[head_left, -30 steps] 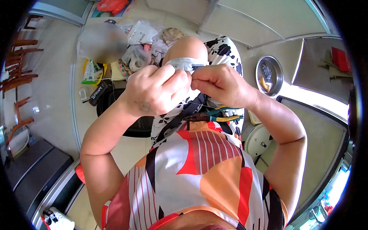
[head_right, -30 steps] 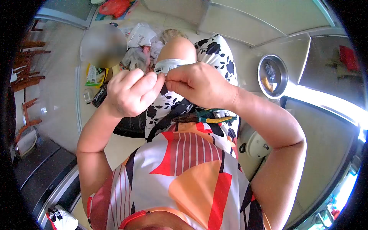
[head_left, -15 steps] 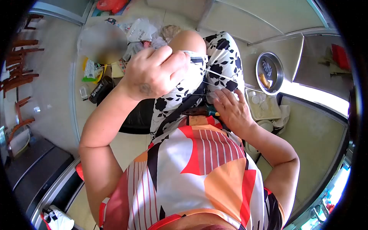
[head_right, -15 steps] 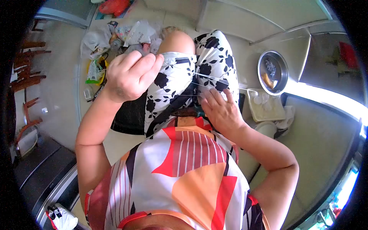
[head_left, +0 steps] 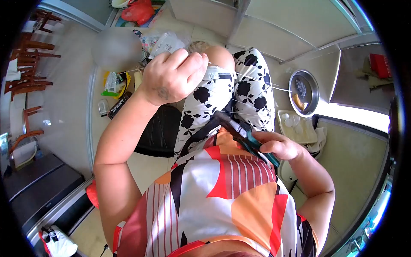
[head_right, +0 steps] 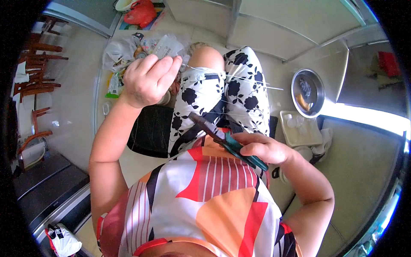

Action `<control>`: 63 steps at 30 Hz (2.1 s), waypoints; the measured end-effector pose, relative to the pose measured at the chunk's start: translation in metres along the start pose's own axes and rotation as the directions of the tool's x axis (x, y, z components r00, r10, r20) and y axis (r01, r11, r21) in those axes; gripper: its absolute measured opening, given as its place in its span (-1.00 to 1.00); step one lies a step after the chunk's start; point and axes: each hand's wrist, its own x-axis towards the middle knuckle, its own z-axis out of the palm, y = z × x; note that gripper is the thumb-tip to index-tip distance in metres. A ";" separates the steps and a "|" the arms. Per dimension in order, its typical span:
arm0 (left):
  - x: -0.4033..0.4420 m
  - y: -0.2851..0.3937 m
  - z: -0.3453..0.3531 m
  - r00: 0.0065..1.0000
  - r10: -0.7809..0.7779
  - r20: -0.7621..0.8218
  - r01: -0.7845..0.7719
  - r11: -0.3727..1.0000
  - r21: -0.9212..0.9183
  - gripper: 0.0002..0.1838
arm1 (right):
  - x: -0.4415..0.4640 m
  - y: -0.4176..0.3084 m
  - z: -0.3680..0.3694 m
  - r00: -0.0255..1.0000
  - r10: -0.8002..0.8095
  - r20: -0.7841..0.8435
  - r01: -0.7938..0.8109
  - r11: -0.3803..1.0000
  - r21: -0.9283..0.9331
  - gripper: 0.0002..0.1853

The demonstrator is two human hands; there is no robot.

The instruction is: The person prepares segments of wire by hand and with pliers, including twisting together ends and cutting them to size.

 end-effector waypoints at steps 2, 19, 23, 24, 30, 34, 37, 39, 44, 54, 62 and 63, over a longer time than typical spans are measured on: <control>0.000 0.001 0.000 1.000 0.001 0.001 -0.001 1.000 0.023 -0.71 | -0.002 -0.009 0.015 0.997 -0.078 0.005 0.075 0.967 0.244 -0.45; 0.002 -0.001 0.008 0.998 -0.020 0.063 0.016 0.998 0.061 -0.72 | 0.047 -0.032 0.024 0.951 -0.195 -0.240 0.263 0.919 0.295 -0.38; 0.003 -0.001 0.011 0.998 -0.027 0.060 0.024 0.999 0.048 -0.73 | 0.053 -0.035 0.025 0.946 -0.193 -0.262 0.263 0.928 0.266 -0.39; 0.002 0.000 0.011 0.998 -0.028 0.056 0.025 0.999 0.044 -0.74 | 0.054 -0.035 0.025 0.946 -0.191 -0.263 0.264 0.924 0.277 -0.40; 0.001 0.000 0.013 0.998 -0.009 0.055 0.007 0.999 0.035 -0.78 | 0.056 -0.034 0.021 0.941 -0.160 -0.298 0.236 0.941 0.241 -0.48; 0.002 0.001 0.013 0.997 -0.016 0.074 0.015 1.000 0.020 -0.78 | 0.061 -0.029 0.019 0.923 -0.202 -0.328 0.248 0.963 0.105 -0.66; 0.002 -0.001 0.010 0.995 -0.050 0.086 0.053 0.998 -0.038 -0.78 | 0.063 -0.027 0.018 0.903 -0.261 -0.342 0.257 0.965 -0.059 -0.74; 0.003 -0.002 0.009 0.992 -0.083 0.093 0.094 0.989 -0.118 -0.79 | 0.063 -0.026 0.017 0.887 -0.277 -0.369 0.230 0.959 -0.165 -0.74; 0.006 -0.004 0.007 0.923 -0.274 0.270 0.374 0.800 -0.469 -0.89 | 0.059 -0.019 0.011 0.781 -0.451 -0.433 0.130 0.795 -0.593 -0.62; -0.020 0.007 0.014 0.532 -0.025 0.847 0.580 -0.718 -0.385 -0.81 | 0.040 -0.025 -0.007 0.734 -0.617 -0.286 0.054 0.473 -0.880 -0.51; 0.004 0.014 0.008 0.944 -0.325 0.062 0.305 0.783 -0.542 -0.61 | 0.035 -0.036 0.001 0.839 -0.375 -0.394 0.052 0.776 -0.628 -0.60; 0.005 0.013 0.008 0.953 -0.303 0.023 0.273 0.820 -0.503 -0.63 | 0.035 -0.036 0.000 0.841 -0.382 -0.384 0.062 0.772 -0.633 -0.60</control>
